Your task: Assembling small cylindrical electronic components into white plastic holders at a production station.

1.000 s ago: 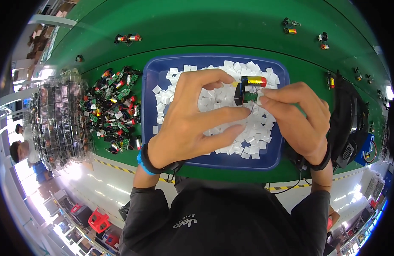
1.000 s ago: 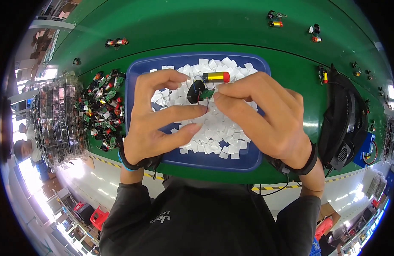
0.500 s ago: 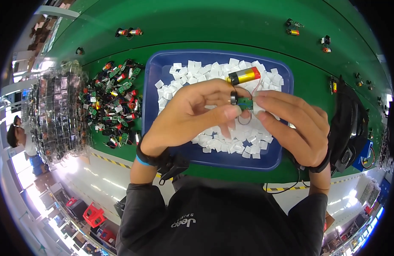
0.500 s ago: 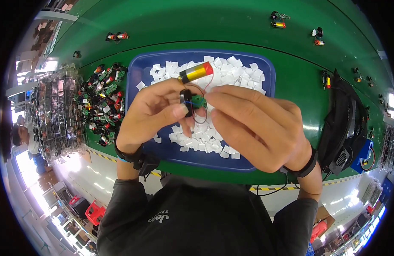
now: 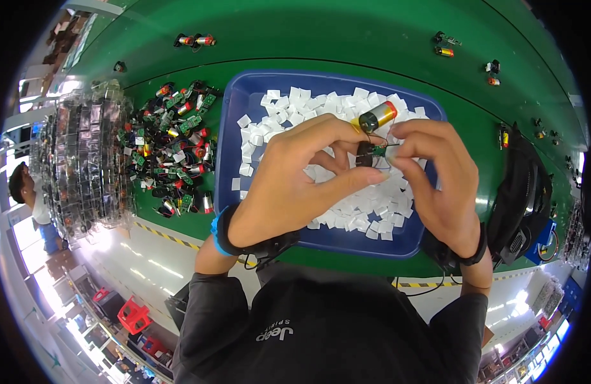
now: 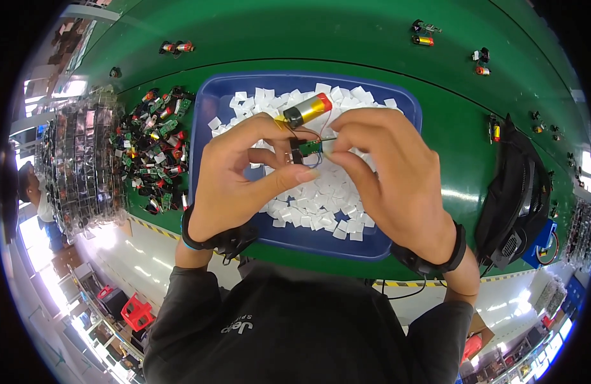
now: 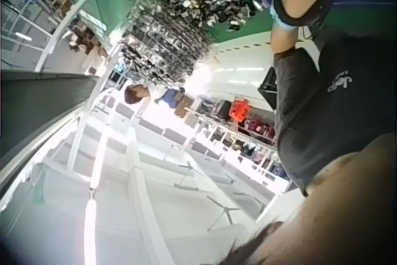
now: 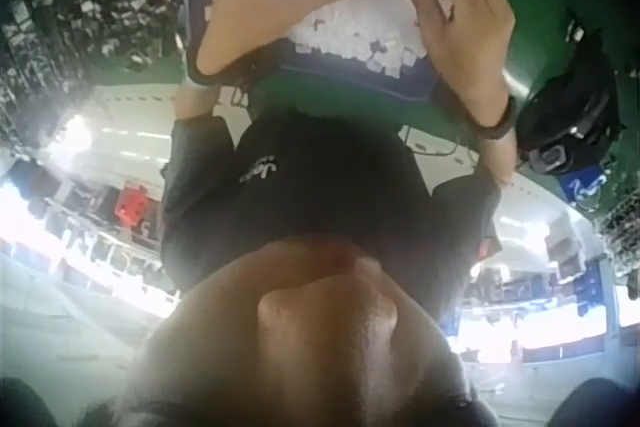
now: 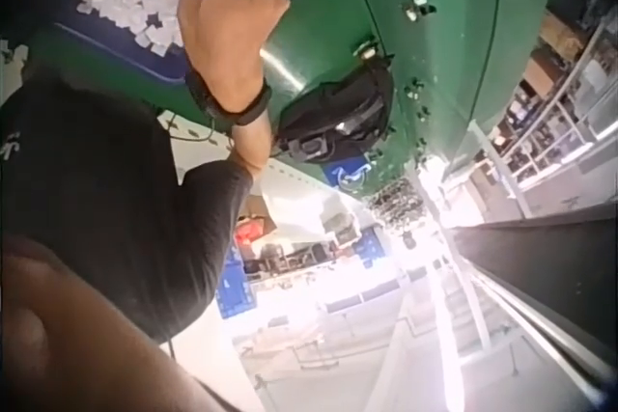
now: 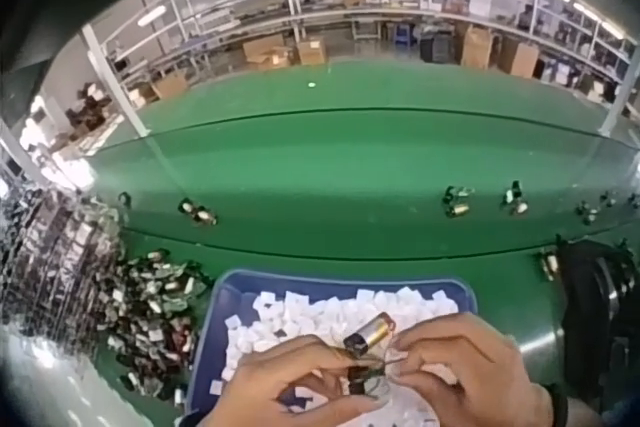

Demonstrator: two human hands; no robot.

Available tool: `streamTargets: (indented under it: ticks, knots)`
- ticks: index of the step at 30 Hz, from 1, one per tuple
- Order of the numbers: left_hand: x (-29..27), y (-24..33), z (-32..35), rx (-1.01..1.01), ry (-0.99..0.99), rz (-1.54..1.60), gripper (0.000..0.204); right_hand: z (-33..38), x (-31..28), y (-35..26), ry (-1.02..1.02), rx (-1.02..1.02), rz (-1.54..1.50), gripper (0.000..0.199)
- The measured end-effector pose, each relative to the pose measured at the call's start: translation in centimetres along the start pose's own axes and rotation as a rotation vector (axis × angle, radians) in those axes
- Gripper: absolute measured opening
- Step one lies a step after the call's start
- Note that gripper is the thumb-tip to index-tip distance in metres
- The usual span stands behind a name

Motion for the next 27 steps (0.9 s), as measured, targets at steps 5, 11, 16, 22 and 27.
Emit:
streamTargets:
  ticks: [5,11,16,22,27]
  knots:
    - [-0.7,0.3,-0.1,0.062,0.038,-0.106,0.034,-0.2,-1.2,2.1,0.060,0.288,-0.181,0.017]
    - [0.2,1.1,0.2,0.124,-0.118,-0.124,0.034,-0.9,-1.6,1.2,0.068,0.238,-0.254,0.026]
    - [0.3,1.4,0.1,0.161,-0.183,-0.246,0.040,-0.9,-1.4,0.3,-0.212,-0.060,-0.153,0.035]
    - [0.1,1.0,0.1,0.130,-0.152,-0.125,0.039,-0.6,-1.5,-0.1,-0.115,0.011,-0.181,0.040]
    - [0.0,1.2,0.1,0.128,-0.145,-0.081,0.037,0.0,-1.1,0.3,0.019,0.104,-0.217,0.039]
Point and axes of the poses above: each hand's wrist, its own z-axis away from the middle knuckle, its own x-axis out of the palm, y = z × x, the point moved 5 cm from there along -z, towards the middle knuckle, and after that the axes turned 2 degrees about -x, right-handed, at the moved point
